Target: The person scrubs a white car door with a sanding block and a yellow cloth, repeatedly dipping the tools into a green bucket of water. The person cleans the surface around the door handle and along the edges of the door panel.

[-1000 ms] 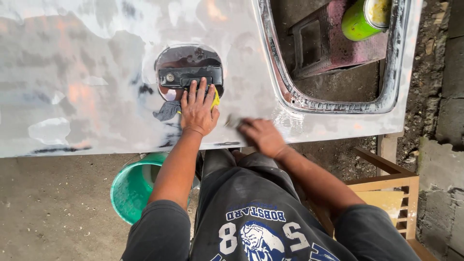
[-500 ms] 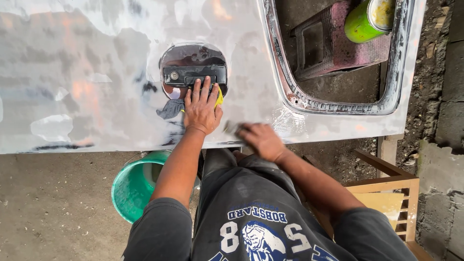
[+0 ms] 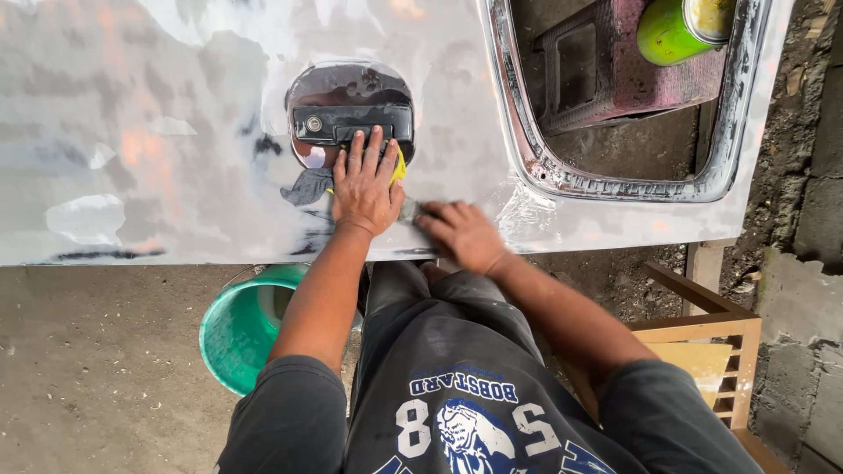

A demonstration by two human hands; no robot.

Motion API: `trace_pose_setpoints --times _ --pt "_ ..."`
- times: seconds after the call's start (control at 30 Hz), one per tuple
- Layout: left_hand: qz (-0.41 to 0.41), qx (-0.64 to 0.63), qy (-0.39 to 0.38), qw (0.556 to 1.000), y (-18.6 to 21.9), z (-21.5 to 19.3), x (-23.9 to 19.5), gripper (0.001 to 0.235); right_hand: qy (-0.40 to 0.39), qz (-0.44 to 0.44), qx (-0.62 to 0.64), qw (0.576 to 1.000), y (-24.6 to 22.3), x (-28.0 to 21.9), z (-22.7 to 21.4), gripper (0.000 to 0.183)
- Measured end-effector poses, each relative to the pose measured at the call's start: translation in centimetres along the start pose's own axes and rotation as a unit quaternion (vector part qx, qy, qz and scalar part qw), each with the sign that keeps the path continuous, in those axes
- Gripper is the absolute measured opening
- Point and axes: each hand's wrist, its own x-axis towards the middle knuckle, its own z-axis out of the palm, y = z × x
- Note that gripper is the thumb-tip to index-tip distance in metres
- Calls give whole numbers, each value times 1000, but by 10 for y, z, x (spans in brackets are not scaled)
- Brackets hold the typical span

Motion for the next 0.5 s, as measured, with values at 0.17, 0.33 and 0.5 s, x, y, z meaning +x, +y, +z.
trace_pose_setpoints --times 0.17,0.33,0.5 --pt "4 1 1 1000 -1 3 -1 69 131 167 -13 977 72 26 -30 39" --pt "9 7 8 1000 -1 4 -1 69 153 177 -34 972 17 33 -6 52" --pt "6 2 15 1000 -1 1 -2 68 -9 15 14 1000 -39 -12 -2 67"
